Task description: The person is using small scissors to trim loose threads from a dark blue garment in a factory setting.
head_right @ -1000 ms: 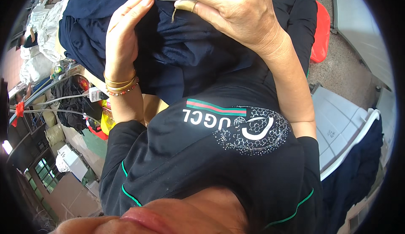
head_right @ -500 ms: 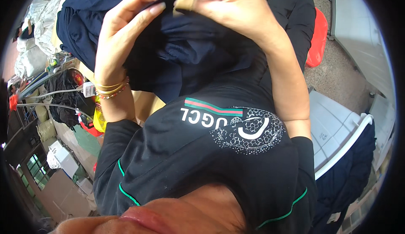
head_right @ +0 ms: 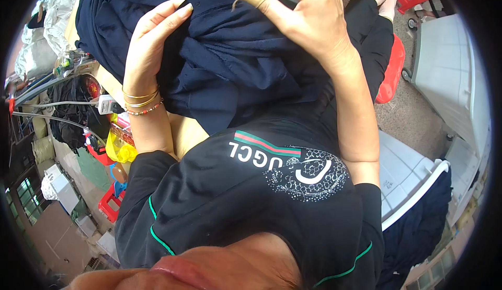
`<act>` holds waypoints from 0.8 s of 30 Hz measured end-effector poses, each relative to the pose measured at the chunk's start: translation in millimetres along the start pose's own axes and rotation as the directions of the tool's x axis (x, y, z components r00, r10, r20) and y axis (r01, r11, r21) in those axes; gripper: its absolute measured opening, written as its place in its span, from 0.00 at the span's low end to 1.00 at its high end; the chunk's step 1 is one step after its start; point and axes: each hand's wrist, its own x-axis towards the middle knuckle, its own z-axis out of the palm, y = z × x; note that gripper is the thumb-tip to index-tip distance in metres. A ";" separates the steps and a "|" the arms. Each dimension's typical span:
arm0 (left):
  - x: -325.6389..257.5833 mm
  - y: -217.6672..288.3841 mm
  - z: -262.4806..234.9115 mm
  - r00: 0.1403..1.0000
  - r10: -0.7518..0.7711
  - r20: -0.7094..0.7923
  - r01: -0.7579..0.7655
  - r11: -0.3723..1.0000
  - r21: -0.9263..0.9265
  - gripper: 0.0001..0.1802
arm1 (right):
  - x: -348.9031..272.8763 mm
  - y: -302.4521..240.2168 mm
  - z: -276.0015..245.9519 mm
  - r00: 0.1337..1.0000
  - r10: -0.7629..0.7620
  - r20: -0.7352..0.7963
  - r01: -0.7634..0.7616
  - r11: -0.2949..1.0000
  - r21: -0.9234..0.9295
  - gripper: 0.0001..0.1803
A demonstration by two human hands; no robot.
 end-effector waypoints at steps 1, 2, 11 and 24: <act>0.6 -1.2 0.5 1.000 0.002 -0.003 -0.002 1.000 -0.005 0.13 | 2.1 -4.1 -2.1 0.995 -0.089 0.039 0.092 0.993 -0.078 0.20; 1.5 -2.6 0.8 1.000 -0.020 -0.005 0.020 0.999 -0.035 0.13 | 3.6 -7.8 -3.2 0.982 -0.171 0.084 0.182 0.972 -0.151 0.20; 0.0 -18.6 -7.5 0.998 -0.058 -0.024 0.058 0.998 -0.017 0.14 | 8.8 -8.1 14.2 0.950 -0.244 0.196 0.280 0.943 -0.182 0.17; -0.6 -24.2 -2.6 0.997 0.079 0.006 -0.079 0.997 0.013 0.14 | 18.7 -11.3 27.9 0.981 0.021 0.194 -0.029 0.999 0.036 0.18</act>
